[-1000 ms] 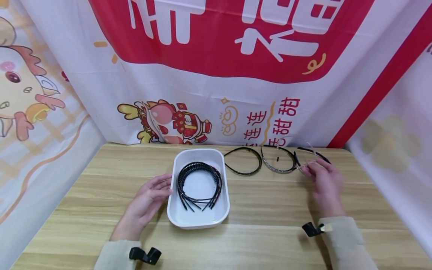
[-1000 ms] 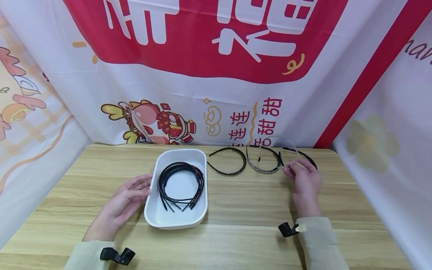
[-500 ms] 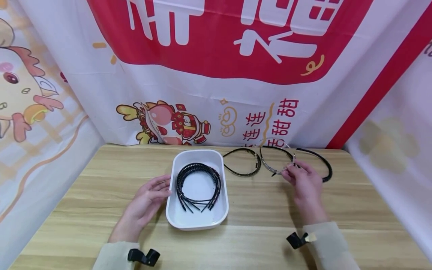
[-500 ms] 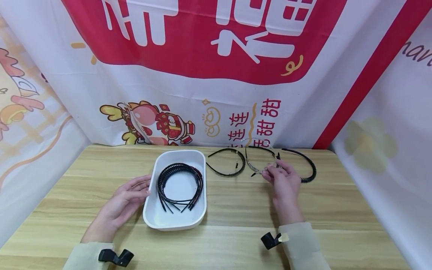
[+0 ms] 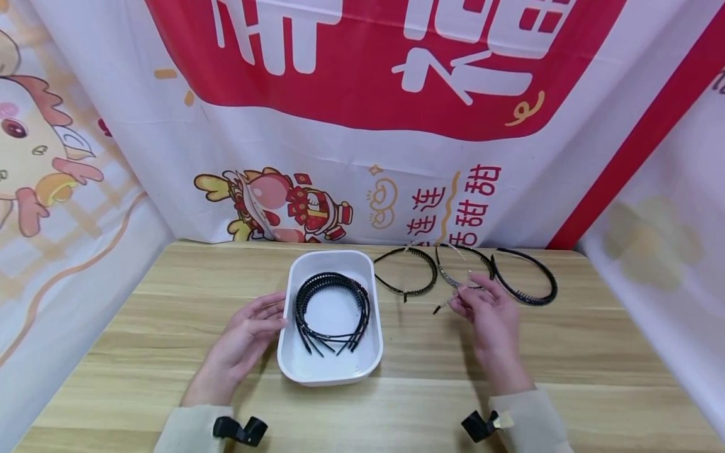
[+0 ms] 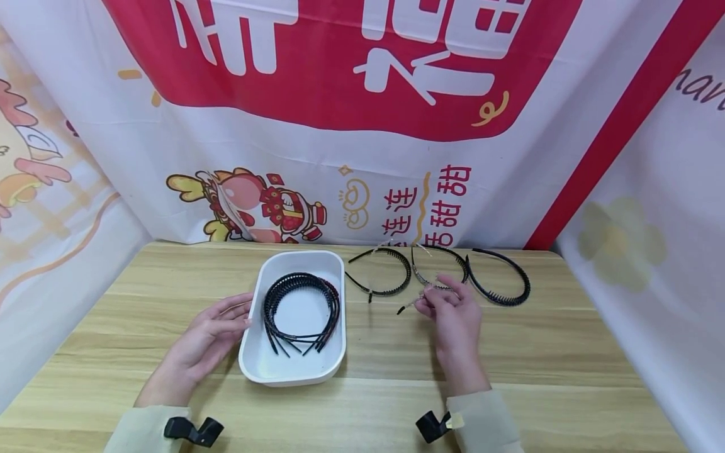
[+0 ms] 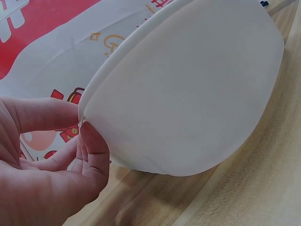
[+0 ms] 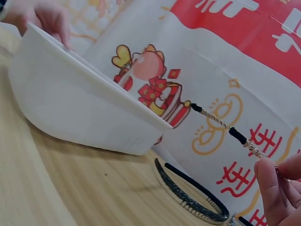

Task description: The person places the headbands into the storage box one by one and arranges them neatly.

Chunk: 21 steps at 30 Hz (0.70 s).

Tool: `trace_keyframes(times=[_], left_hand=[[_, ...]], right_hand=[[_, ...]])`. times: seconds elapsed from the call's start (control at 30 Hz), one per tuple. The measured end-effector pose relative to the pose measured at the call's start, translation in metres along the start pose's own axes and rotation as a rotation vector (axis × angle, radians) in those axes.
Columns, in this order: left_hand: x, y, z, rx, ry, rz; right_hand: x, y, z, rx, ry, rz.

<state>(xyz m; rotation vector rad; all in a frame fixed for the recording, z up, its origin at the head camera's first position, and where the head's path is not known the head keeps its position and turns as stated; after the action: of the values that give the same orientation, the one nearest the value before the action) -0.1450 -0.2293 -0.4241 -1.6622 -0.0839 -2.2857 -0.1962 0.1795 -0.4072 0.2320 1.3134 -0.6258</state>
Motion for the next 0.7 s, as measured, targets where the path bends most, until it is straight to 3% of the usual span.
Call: trace_keyframes(times=[0.23, 0.5, 0.7], left_hand=[[0.001, 0.000, 0.001, -0.004, -0.003, -0.001], [0.000, 0.001, 0.000, -0.004, -0.005, -0.003], [-0.002, 0.002, -0.001, -0.010, -0.008, 0.014]], right_hand=[[0.006, -0.016, 0.010, -0.122, -0.013, 0.087], [0.008, -0.047, 0.018, -0.262, 0.048, 0.288], [0.009, -0.073, 0.025, -0.360, 0.072, 0.354]])
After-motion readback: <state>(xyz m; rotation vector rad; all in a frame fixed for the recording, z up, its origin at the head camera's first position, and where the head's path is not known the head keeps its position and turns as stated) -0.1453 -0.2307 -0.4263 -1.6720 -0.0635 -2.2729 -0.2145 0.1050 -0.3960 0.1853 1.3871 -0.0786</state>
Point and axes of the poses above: each hand's wrist, its own z-axis away from the middle knuckle, its own y-axis out of the back of the hand, x = y × z, the point moved 4 cm from there along -z, towards the middle knuckle, and after that the axes turned 15 degrees about x, right-handed, at the moved point
